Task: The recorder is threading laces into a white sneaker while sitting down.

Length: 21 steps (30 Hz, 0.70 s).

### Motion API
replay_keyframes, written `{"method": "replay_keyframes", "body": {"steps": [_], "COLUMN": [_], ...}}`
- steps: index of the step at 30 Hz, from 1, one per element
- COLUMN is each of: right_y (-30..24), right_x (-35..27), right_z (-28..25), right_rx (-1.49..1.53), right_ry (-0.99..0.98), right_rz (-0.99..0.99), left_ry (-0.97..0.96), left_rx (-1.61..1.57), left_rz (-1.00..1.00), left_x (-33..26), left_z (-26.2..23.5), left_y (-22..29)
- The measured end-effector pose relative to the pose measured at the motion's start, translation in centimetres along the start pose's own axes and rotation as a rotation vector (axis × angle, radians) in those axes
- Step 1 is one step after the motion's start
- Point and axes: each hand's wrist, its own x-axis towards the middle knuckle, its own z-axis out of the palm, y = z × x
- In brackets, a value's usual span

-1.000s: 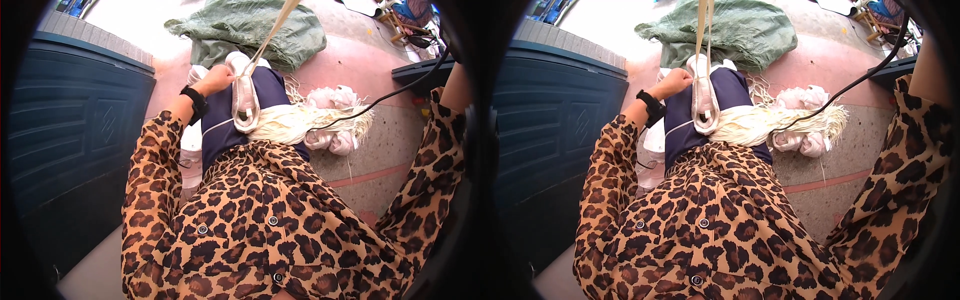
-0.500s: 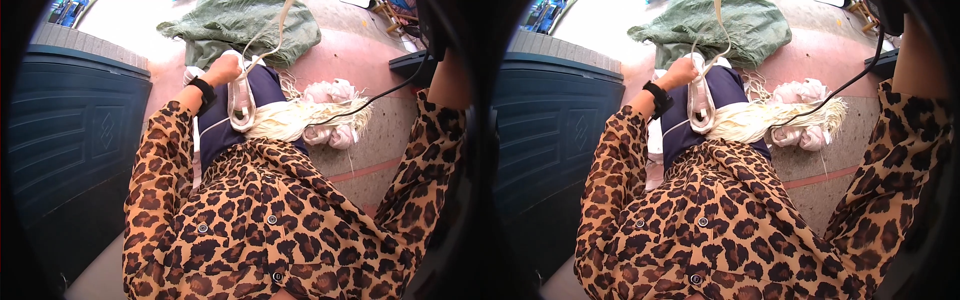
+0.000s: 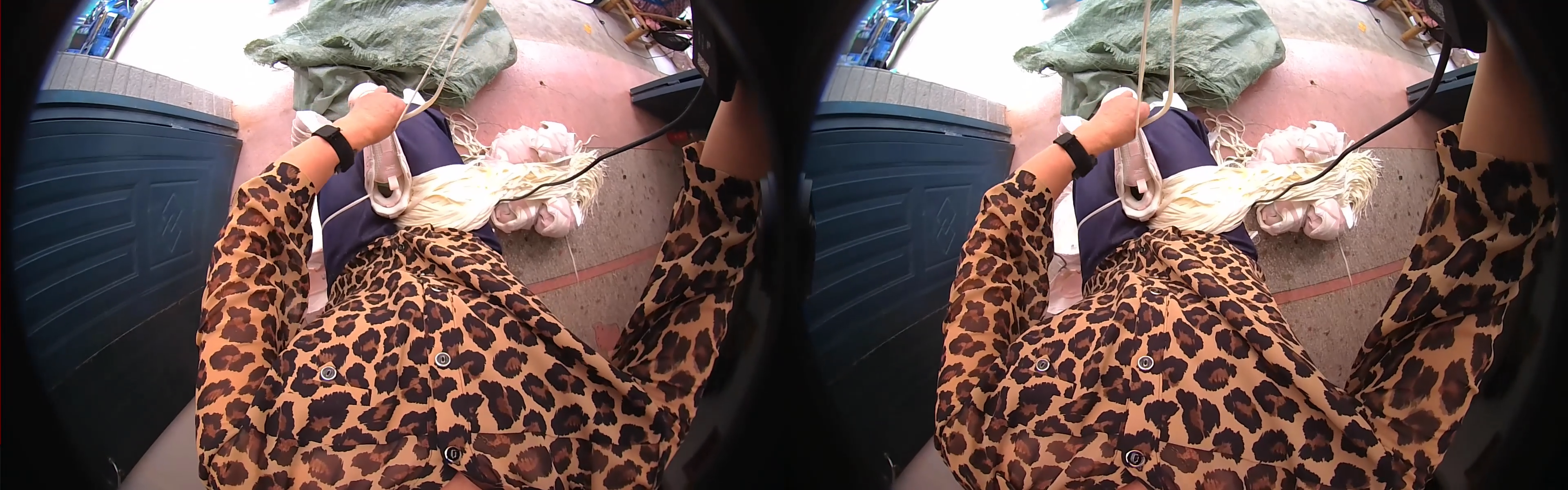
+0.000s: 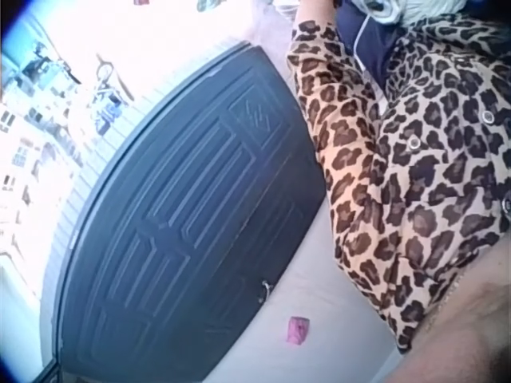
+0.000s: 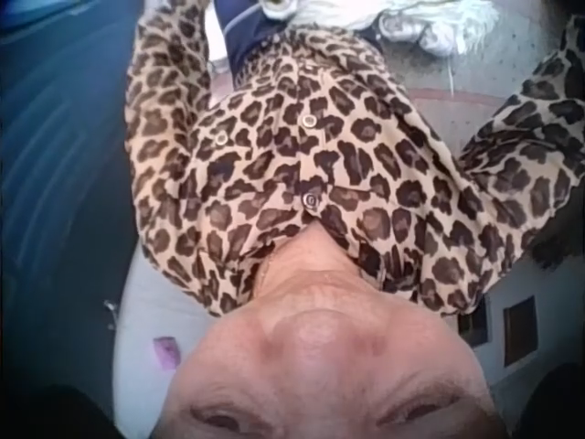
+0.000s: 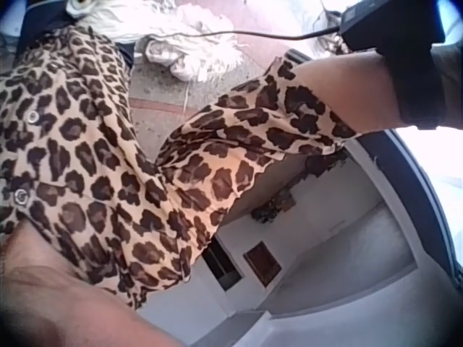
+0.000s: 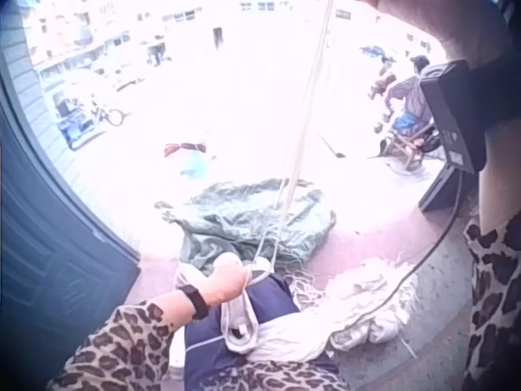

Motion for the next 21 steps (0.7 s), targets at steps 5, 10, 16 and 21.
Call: {"method": "replay_keyframes", "body": {"steps": [5,10,16,21], "right_y": [-0.2,-0.8,-0.8,13.2], "right_x": [0.0,-0.2,0.5,0.3], "right_z": [-0.1,-0.4,-0.4,5.8], "right_rx": [-0.011,-0.027,-0.037,-0.120], "right_ry": [-0.014,-0.029,-0.058,0.014], "right_rz": [0.029,0.058,0.084,0.308], "left_ry": [-0.101,-0.177,0.077,0.201], "left_rx": [0.003,-0.306,-0.456,-0.662], "left_rz": [-0.023,-0.156,-0.101,-0.462], "left_x": [0.7,3.0,2.7,-4.0], "left_z": [-1.1,-1.3,-0.1,0.8], "left_y": [1.2,-0.6,-3.6,-4.4]}}
